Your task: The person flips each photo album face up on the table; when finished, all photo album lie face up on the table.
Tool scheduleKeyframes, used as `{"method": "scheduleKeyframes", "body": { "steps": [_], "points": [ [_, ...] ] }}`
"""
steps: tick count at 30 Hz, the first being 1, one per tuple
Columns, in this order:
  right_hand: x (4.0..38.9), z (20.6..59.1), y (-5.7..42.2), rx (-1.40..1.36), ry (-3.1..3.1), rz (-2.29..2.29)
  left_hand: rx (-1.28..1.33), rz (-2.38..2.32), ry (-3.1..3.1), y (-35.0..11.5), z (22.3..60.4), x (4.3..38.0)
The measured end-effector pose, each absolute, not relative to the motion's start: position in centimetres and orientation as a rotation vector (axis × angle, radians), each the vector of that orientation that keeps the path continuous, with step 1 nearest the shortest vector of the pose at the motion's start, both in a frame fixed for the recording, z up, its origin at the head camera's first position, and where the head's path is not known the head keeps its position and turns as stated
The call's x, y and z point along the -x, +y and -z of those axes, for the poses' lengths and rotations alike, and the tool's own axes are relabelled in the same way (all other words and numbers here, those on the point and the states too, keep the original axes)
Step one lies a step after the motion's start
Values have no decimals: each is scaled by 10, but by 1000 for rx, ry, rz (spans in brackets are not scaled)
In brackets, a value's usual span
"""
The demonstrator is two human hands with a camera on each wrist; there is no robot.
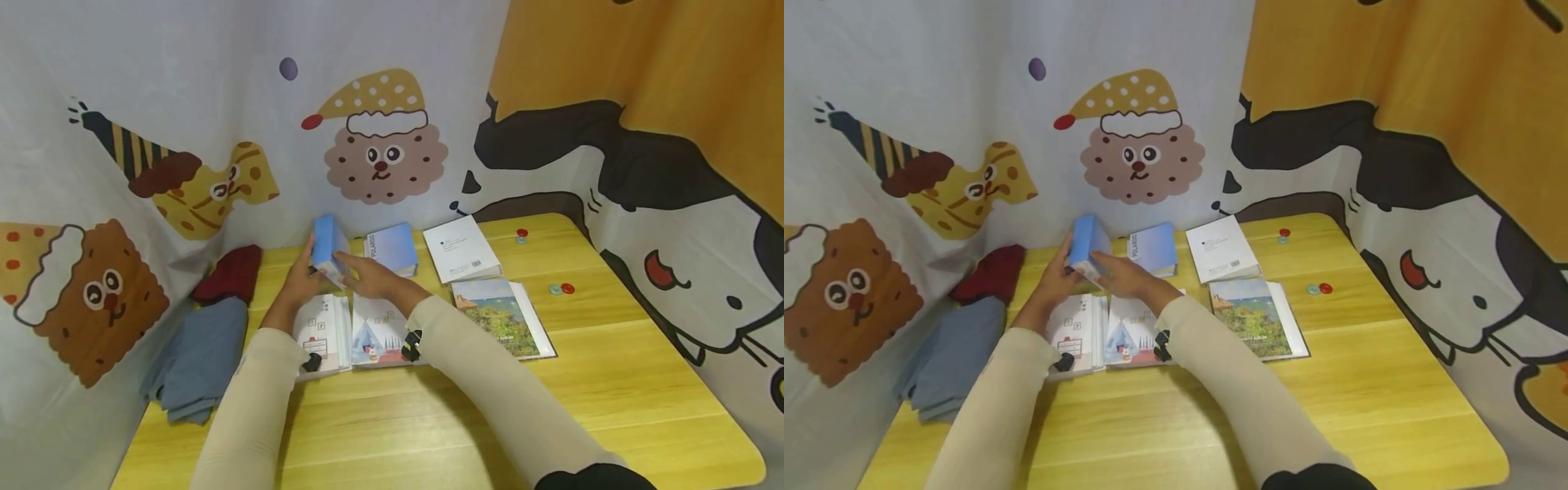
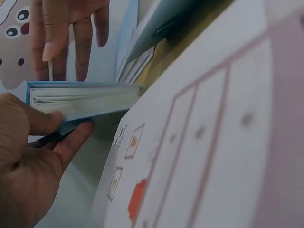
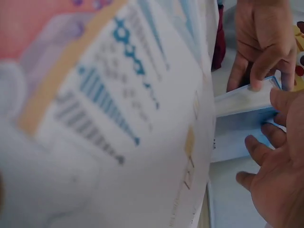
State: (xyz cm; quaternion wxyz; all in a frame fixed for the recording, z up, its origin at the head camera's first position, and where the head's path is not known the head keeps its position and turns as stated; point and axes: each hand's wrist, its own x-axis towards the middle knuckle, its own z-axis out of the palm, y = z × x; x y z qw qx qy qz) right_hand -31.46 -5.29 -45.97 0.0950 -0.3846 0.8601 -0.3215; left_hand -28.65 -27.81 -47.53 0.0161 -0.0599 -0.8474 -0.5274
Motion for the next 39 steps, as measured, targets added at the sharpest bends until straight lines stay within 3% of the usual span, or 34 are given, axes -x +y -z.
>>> {"method": "scheduleKeyframes", "body": {
  "steps": [9, 18, 39],
  "points": [
    [313, 467, -51, 1058, 2623, 716, 29, 1314, -2818, -287, 469, 286],
    [323, 456, -31, 910, 2730, 748, -205, 1369, -2848, -295, 470, 287],
    [340, 465, 14, 755, 2858, 671, -188, 1162, -2999, -300, 482, 292]
  ]
}}
